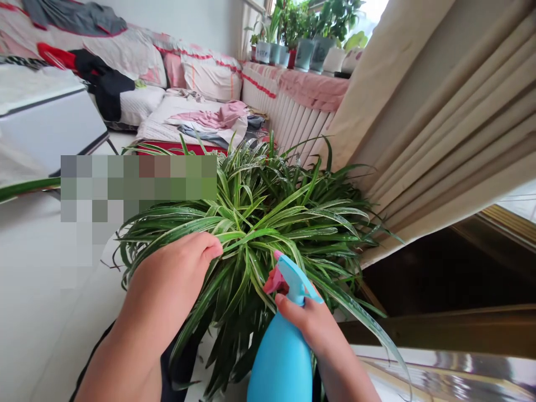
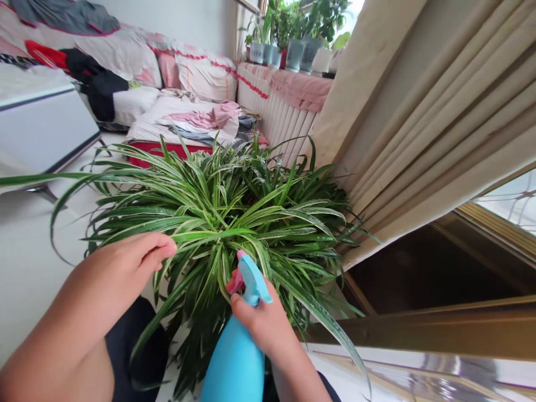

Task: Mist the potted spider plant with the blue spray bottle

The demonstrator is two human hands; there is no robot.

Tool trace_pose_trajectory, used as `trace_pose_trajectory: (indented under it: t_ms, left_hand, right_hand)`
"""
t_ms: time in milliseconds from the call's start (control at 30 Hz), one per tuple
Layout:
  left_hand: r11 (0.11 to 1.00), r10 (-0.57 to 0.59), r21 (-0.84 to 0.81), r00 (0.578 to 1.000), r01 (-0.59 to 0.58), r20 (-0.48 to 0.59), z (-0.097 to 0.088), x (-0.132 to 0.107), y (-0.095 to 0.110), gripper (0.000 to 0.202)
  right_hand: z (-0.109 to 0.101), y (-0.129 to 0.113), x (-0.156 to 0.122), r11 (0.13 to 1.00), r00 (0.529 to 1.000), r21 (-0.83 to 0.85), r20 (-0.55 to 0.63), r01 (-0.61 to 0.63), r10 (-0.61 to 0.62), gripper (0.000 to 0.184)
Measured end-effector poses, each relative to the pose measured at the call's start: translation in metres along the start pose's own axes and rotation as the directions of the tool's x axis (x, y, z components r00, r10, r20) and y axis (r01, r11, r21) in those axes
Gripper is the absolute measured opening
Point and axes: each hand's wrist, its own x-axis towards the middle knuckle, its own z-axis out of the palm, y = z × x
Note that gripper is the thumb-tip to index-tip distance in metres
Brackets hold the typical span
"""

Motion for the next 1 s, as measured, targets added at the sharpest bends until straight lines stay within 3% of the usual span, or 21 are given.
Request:
trace_pose_trajectory:
  t_ms: [133,267,467,633,833,1000]
  left_hand:
    - [1.000,0.014,0.003,0.999,-0.014,0.030,0.001,0.000,-0.001,0.026]
    - [0.999,0.040,0.028,0.998,-0.042,0.043,0.004,0.000,-0.002,0.026]
    - [0.993,0.112,0.026,0.994,-0.112,0.005,0.009,-0.001,-0.004,0.021]
    - [0.994,0.096,0.041,0.995,-0.096,0.020,0.009,0.000,-0.002,0.021]
    - [0.993,0.116,0.031,0.992,-0.118,0.040,0.009,0.000,-0.004,0.028]
    - [0.990,0.137,0.040,0.990,-0.138,0.037,0.012,0.002,-0.001,0.029]
  right_hand:
    - [0.003,-0.010,-0.004,1.000,1.000,0.010,-0.005,0.011,-0.011,0.063]
    - [0.010,-0.019,-0.008,0.997,0.997,0.076,0.078,0.012,-0.018,0.066]
    - [0.022,-0.007,-0.005,0.987,0.997,0.160,0.066,0.020,-0.031,0.073]
    - [0.025,-0.006,-0.003,0.995,0.998,0.078,0.034,0.058,-0.061,0.068]
    - [0.028,-0.009,-0.003,0.997,0.996,-0.042,0.076,0.059,-0.056,0.055]
    - [0.032,-0.004,-0.005,0.994,0.981,0.038,0.163,0.101,-0.106,0.076]
